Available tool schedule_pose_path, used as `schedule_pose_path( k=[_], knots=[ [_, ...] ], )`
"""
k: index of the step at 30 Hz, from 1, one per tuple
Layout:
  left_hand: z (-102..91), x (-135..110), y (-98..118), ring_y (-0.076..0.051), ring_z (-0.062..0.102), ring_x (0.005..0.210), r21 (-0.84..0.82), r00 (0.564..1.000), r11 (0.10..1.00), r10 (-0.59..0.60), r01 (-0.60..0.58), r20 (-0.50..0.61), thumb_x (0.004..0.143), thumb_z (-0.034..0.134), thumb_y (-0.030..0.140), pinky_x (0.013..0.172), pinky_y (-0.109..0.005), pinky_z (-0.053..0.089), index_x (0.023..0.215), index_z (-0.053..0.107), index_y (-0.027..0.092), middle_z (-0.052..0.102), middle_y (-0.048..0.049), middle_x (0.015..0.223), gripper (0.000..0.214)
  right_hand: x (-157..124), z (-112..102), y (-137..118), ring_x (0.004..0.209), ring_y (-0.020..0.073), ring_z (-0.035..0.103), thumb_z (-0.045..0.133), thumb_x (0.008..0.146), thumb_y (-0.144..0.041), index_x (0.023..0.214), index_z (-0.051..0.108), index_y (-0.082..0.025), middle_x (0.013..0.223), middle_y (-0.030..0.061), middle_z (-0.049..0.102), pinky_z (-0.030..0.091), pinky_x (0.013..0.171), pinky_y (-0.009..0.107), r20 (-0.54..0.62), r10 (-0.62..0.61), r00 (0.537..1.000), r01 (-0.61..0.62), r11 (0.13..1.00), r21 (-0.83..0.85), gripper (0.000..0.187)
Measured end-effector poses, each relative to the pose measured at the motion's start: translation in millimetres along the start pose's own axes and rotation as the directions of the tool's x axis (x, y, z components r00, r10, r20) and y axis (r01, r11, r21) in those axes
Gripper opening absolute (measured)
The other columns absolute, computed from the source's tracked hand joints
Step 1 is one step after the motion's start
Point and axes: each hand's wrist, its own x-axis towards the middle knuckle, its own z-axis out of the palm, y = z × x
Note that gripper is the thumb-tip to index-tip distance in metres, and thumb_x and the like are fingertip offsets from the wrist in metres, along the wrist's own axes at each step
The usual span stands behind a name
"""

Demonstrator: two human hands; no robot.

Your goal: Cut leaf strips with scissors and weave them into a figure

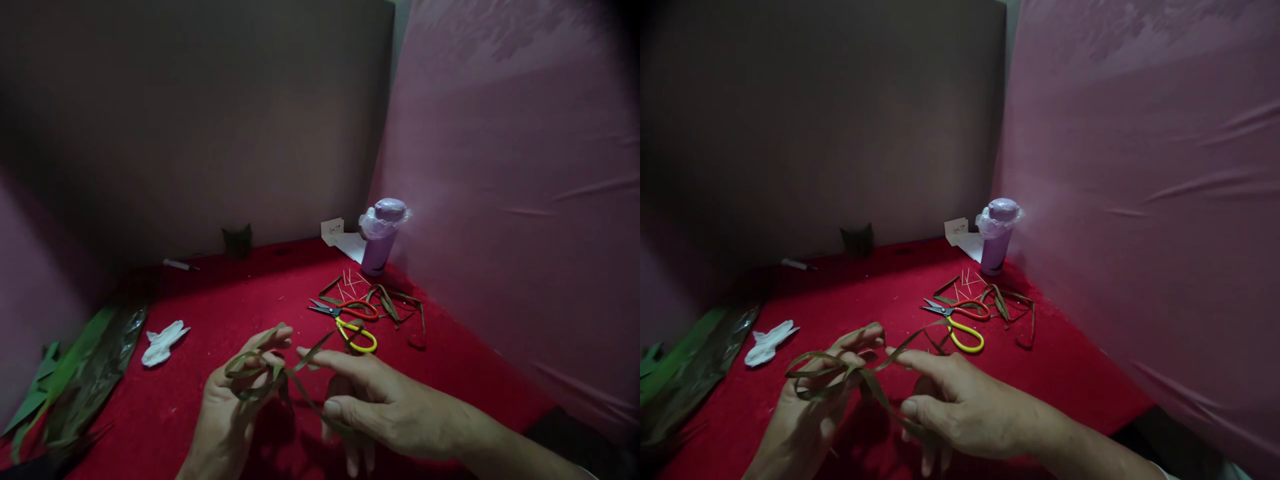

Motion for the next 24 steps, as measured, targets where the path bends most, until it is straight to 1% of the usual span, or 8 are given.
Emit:
schedule_pose_path(
  k=[3, 6, 10, 13, 16, 19, 21, 24],
  knots=[
    [-2.1, 1.3, -2.3, -0.024, 0.059, 0.102, 0.013, 1.000, 1.000, 0.012, -0.012, 0.019, 0.067, 0.071, 0.016, 0.080, -0.026, 0.050, 0.072, 0.073, 0.022, 0.064, -0.0061, 0.115, 0.008, 0.9, -0.5, 3.7, 0.052, 0.0063, 0.053, 0.047, 0.088, -0.019, 0.139, 0.030, -0.026, 0.070, -0.0023, 0.056, 0.045, 0.054, 0.020, -0.047, -0.024, 0.999, 0.023, 1.000, -0.021, 0.054],
    [-3.6, 2.0, -3.0, -0.026, 0.058, 0.105, 0.022, 0.999, 0.999, 0.028, -0.029, 0.035, 0.069, 0.069, 0.015, 0.083, -0.030, 0.050, 0.070, 0.072, 0.021, 0.064, -0.0069, 0.116, 0.007, 1.7, -0.7, 5.9, 0.052, 0.0071, 0.051, 0.047, 0.088, -0.019, 0.136, 0.035, -0.025, 0.066, -0.0036, 0.054, 0.046, 0.055, 0.023, -0.052, -0.070, 0.996, 0.069, 0.997, -0.016, 0.051],
    [-3.0, 2.3, -0.8, -0.025, 0.061, 0.098, 0.053, 0.997, 0.998, 0.044, -0.047, 0.062, 0.069, 0.070, 0.016, 0.077, -0.027, 0.052, 0.066, 0.072, 0.021, 0.064, -0.0067, 0.116, 0.006, 2.0, 0.0, 5.3, 0.051, 0.0067, 0.046, 0.049, 0.086, -0.016, 0.127, 0.047, -0.021, 0.060, -0.0048, 0.051, 0.039, 0.051, 0.020, -0.043, -0.167, 0.985, 0.163, 0.984, -0.076, 0.041],
    [-0.3, 2.2, 2.1, -0.023, 0.061, 0.097, 0.057, 0.999, 0.998, 0.035, -0.037, 0.038, 0.067, 0.071, 0.015, 0.074, -0.024, 0.053, 0.064, 0.071, 0.022, 0.065, -0.0051, 0.113, 0.008, 2.4, 0.5, 5.0, 0.050, 0.0059, 0.040, 0.048, 0.086, -0.014, 0.121, 0.050, -0.020, 0.058, -0.0062, 0.046, 0.034, 0.048, 0.019, -0.038, -0.200, 0.979, 0.198, 0.979, -0.049, 0.035],
    [1.7, 1.6, 3.9, -0.021, 0.061, 0.096, 0.060, 0.999, 0.998, 0.026, -0.028, 0.028, 0.067, 0.071, 0.016, 0.074, -0.022, 0.052, 0.063, 0.070, 0.022, 0.066, -0.0043, 0.111, 0.007, 2.5, 0.2, 5.5, 0.051, 0.0059, 0.039, 0.047, 0.087, -0.013, 0.118, 0.051, -0.019, 0.059, -0.0064, 0.044, 0.034, 0.050, 0.019, -0.027, -0.206, 0.978, 0.205, 0.978, -0.036, 0.032],
    [1.0, 1.3, 3.1, -0.022, 0.060, 0.098, 0.062, 0.999, 0.998, 0.020, -0.022, 0.031, 0.065, 0.073, 0.016, 0.074, -0.022, 0.052, 0.062, 0.070, 0.021, 0.065, -0.0047, 0.111, 0.007, 2.2, -0.5, 6.4, 0.051, 0.0060, 0.040, 0.046, 0.086, -0.012, 0.115, 0.051, -0.018, 0.059, -0.0063, 0.045, 0.034, 0.050, 0.019, -0.047, -0.201, 0.978, 0.198, 0.979, -0.056, 0.030],
    [-0.7, 1.8, 1.0, -0.022, 0.058, 0.100, 0.073, 0.999, 0.997, 0.005, -0.007, 0.035, 0.065, 0.073, 0.016, 0.074, -0.022, 0.052, 0.062, 0.069, 0.020, 0.064, -0.0050, 0.113, 0.006, 1.7, -0.8, 7.0, 0.051, 0.0059, 0.041, 0.047, 0.086, -0.013, 0.111, 0.053, -0.017, 0.060, -0.0060, 0.046, 0.034, 0.049, 0.018, -0.060, -0.194, 0.979, 0.188, 0.977, -0.101, 0.026],
    [-3.2, 3.4, -2.6, -0.023, 0.057, 0.101, 0.078, 0.998, 0.997, -0.001, -0.003, 0.062, 0.072, 0.067, 0.017, 0.074, -0.024, 0.052, 0.065, 0.070, 0.020, 0.061, -0.0059, 0.118, 0.008, 0.0, -1.2, 6.6, 0.050, 0.0053, 0.037, 0.048, 0.085, -0.014, 0.100, 0.059, -0.015, 0.057, -0.0065, 0.044, 0.033, 0.048, 0.017, -0.088, -0.179, 0.980, 0.158, 0.966, -0.205, 0.018]
  ],
)
